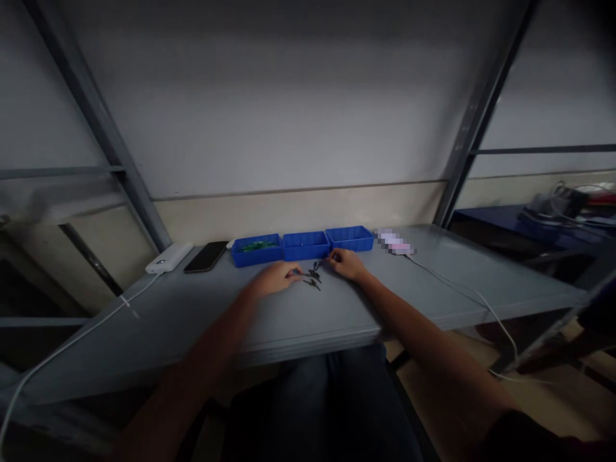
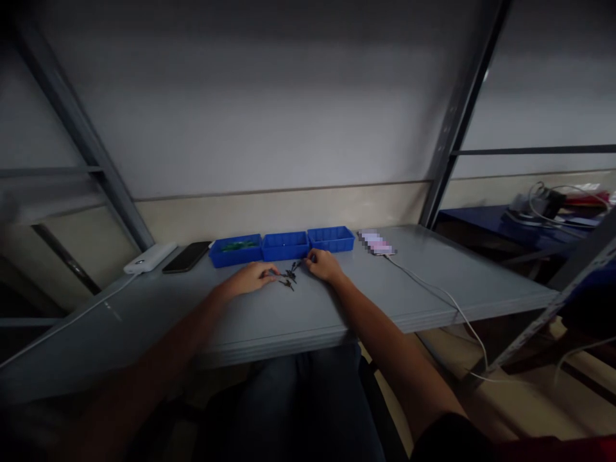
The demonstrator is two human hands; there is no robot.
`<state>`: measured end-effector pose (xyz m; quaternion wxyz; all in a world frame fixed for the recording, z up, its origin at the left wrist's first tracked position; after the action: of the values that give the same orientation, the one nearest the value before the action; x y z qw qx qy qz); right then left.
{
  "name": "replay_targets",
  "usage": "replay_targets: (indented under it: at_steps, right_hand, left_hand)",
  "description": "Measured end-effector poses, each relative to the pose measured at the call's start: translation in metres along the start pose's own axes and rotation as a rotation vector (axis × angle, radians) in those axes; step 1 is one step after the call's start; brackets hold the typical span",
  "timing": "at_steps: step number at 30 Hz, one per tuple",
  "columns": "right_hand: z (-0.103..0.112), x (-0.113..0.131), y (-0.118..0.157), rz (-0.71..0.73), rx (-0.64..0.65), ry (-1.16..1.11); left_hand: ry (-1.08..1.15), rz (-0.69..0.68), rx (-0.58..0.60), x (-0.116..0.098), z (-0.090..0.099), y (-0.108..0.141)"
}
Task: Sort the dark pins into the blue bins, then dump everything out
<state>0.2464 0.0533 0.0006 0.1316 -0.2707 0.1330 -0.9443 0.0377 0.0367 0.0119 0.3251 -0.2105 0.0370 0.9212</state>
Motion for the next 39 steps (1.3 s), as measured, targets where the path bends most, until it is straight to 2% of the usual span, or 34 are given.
replay_targets:
  at_steps: [6, 15, 20, 24, 31, 39]
  right_hand:
    - [0.000, 0.007, 0.002, 0.018, 0.010, -0.014]
    - [-0.011, 0.036, 0.008, 0.187, 0.135, -0.058]
    - [-0.014, 0.044, 0.011, 0.265, 0.188, -0.068]
    - [-0.016, 0.046, 0.012, 0.299, 0.200, -0.039]
    - [-0.009, 0.053, 0.013, 0.299, 0.111, 0.035]
    - [-0.008, 0.050, 0.012, 0.265, 0.124, 0.013]
  left_hand:
    - [-0.009, 0.022, -0.009, -0.002, -0.006, -0.001]
    - [-0.179, 0.029, -0.012, 0.006, -0.016, -0.008]
    - [-0.274, 0.041, -0.088, 0.004, -0.019, -0.007]
    - [-0.238, 0.014, -0.141, 0.002, -0.018, -0.008]
    - [-0.082, 0.013, -0.196, 0.004, -0.013, -0.010]
    - [-0.042, 0.018, -0.207, 0.002, -0.010, -0.011]
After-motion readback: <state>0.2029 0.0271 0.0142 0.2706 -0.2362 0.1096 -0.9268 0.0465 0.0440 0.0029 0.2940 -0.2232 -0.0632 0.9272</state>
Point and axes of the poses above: each hand's wrist, its own y-axis away from the middle knuckle, its own z-axis out of the back of the hand, x = y × z, the point moved 4 cm from there along -y, towards the middle knuckle, and after that the axes turned 5 degrees about x, right-handed, at the moved point
